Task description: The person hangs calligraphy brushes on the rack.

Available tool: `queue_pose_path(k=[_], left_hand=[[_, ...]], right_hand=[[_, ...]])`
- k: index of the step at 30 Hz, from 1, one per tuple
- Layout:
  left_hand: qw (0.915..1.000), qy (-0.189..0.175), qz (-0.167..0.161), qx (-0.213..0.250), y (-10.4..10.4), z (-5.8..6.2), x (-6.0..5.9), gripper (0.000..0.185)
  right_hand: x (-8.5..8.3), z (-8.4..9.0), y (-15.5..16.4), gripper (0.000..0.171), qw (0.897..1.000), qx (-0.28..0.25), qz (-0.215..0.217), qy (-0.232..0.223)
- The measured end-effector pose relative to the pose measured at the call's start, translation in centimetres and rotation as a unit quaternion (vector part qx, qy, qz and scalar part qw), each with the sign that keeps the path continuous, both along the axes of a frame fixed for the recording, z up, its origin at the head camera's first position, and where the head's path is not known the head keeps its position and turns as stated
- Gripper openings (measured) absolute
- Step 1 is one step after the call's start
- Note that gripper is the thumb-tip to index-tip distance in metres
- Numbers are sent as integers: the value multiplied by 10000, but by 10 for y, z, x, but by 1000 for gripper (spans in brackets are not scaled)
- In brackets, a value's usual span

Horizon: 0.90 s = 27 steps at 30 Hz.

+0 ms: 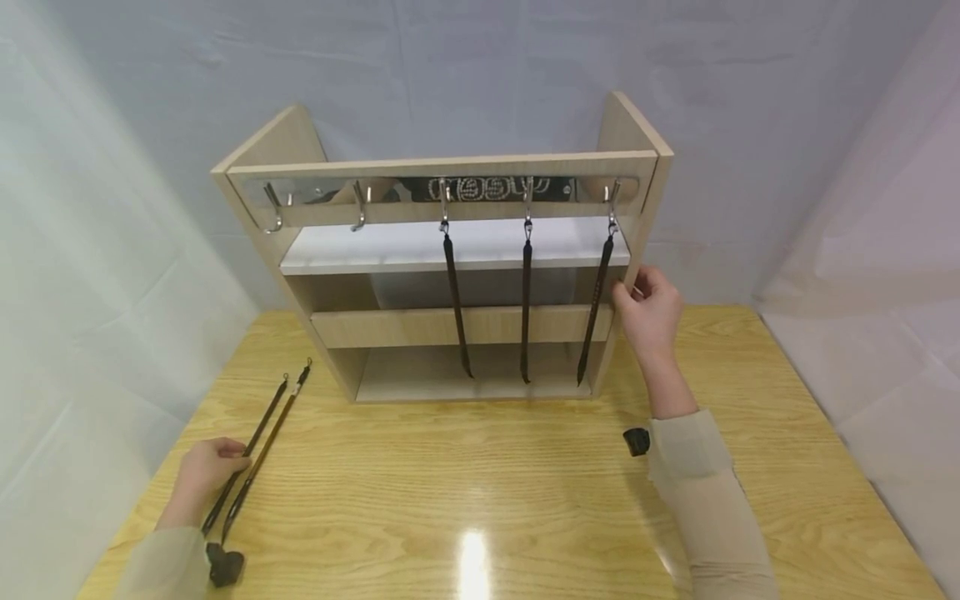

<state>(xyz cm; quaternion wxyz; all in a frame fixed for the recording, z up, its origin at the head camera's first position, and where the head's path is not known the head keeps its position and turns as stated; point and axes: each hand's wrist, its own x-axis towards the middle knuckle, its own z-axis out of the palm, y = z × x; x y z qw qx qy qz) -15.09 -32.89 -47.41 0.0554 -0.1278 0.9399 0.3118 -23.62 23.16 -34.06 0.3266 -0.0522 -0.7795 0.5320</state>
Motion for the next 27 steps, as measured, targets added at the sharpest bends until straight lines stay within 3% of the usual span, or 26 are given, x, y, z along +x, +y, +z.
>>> queue_pose_path(k=[13,27], left_hand=[[9998,177,-69,-54,-1,-1,1,28],[9997,224,-31,-111,1,7,3,28]], right_hand=[[0,0,0,19,10000,10,-57,-52],[2,2,-1,20,10000,-17,-22,-83]])
